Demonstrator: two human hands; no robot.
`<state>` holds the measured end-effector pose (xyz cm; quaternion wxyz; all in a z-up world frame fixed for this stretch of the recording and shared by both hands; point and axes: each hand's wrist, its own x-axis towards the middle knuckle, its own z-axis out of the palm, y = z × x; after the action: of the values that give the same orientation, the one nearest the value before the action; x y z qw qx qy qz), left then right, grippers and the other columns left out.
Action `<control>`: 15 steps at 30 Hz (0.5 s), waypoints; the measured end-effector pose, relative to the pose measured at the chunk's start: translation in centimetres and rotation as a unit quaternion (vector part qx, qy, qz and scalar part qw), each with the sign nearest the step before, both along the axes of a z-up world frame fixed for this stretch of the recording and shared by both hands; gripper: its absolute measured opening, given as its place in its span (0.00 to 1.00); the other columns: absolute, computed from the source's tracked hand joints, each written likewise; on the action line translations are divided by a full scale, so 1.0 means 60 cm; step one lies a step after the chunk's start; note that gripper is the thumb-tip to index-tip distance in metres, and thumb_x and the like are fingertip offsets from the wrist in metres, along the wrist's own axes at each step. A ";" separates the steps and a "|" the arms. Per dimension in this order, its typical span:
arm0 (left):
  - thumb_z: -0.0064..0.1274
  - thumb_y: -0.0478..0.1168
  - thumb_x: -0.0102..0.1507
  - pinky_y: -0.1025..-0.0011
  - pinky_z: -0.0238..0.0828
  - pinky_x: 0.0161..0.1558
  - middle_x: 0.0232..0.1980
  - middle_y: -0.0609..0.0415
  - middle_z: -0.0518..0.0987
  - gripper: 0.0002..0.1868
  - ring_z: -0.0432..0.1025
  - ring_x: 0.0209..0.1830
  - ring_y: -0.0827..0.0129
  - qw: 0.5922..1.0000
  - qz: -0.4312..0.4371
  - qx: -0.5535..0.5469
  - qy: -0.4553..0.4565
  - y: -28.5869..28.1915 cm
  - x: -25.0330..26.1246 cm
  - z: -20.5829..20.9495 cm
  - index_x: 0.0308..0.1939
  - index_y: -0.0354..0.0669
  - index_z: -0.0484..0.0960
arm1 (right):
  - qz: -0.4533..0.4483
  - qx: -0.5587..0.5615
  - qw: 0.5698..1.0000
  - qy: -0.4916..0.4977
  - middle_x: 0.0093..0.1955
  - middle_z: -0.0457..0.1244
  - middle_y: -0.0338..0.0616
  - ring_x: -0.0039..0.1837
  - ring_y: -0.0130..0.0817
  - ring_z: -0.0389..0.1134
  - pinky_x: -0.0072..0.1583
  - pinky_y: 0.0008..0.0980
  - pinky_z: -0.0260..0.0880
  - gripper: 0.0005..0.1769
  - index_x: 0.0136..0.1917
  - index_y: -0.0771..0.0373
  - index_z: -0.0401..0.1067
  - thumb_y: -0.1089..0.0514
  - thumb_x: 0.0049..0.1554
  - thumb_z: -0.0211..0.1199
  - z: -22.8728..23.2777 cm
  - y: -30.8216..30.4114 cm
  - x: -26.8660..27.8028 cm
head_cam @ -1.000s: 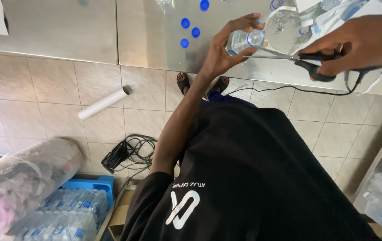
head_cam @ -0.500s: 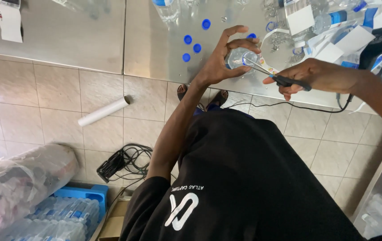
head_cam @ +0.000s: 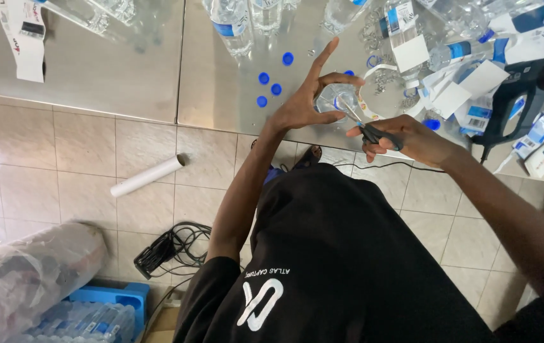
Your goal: Manually applying labels and heat-shrink seals to plastic water bottles at a production workstation.
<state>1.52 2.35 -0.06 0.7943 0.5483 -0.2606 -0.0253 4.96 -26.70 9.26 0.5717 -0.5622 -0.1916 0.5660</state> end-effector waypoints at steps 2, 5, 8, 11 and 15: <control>0.74 0.59 0.68 0.43 0.40 0.93 0.89 0.49 0.66 0.68 0.50 0.96 0.56 0.995 0.045 0.084 0.024 0.005 -0.014 -0.014 0.90 0.66 0.29 | -0.037 -0.044 0.998 0.000 0.37 0.60 0.42 0.44 0.38 0.65 0.53 0.46 0.75 0.43 0.72 0.73 0.75 0.39 0.55 0.71 0.011 0.006 -0.012; 0.91 0.58 0.49 0.48 0.46 0.88 0.81 0.44 0.70 0.83 0.60 0.85 0.54 0.995 0.036 0.076 0.058 -0.002 -0.036 -0.076 0.91 0.51 0.43 | -0.082 -0.020 0.996 0.043 0.33 0.62 0.52 0.45 0.49 0.71 0.56 0.60 0.78 0.28 0.66 0.79 0.74 0.53 0.62 0.70 -0.022 -0.015 -0.029; 0.88 0.52 0.55 0.48 0.57 0.83 0.75 0.41 0.73 0.62 0.66 0.81 0.45 0.983 0.082 0.142 0.079 -0.021 -0.044 -0.091 0.85 0.51 0.63 | -0.068 -0.054 0.996 0.029 0.32 0.62 0.53 0.44 0.50 0.72 0.55 0.61 0.80 0.28 0.68 0.80 0.74 0.56 0.62 0.68 -0.009 -0.021 -0.031; 0.85 0.42 0.56 0.51 0.67 0.77 0.70 0.45 0.77 0.53 0.73 0.74 0.47 0.974 0.161 0.147 0.069 -0.047 -0.043 -0.104 0.80 0.55 0.69 | -0.088 -0.086 0.992 0.010 0.34 0.63 0.53 0.45 0.48 0.72 0.56 0.60 0.81 0.26 0.70 0.80 0.72 0.58 0.65 0.64 0.043 0.018 -0.053; 0.83 0.41 0.55 0.52 0.70 0.74 0.69 0.47 0.77 0.52 0.74 0.72 0.49 0.972 0.180 0.138 0.060 -0.055 -0.039 -0.101 0.79 0.56 0.70 | -0.100 -0.111 0.989 -0.026 0.35 0.64 0.53 0.45 0.46 0.72 0.57 0.58 0.80 0.27 0.72 0.79 0.71 0.59 0.65 0.65 0.041 0.024 -0.079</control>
<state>-0.85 -0.96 -6.14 0.7166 0.6880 -0.1039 0.0492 0.20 -25.28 11.74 0.5545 -0.6528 -0.0857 0.5089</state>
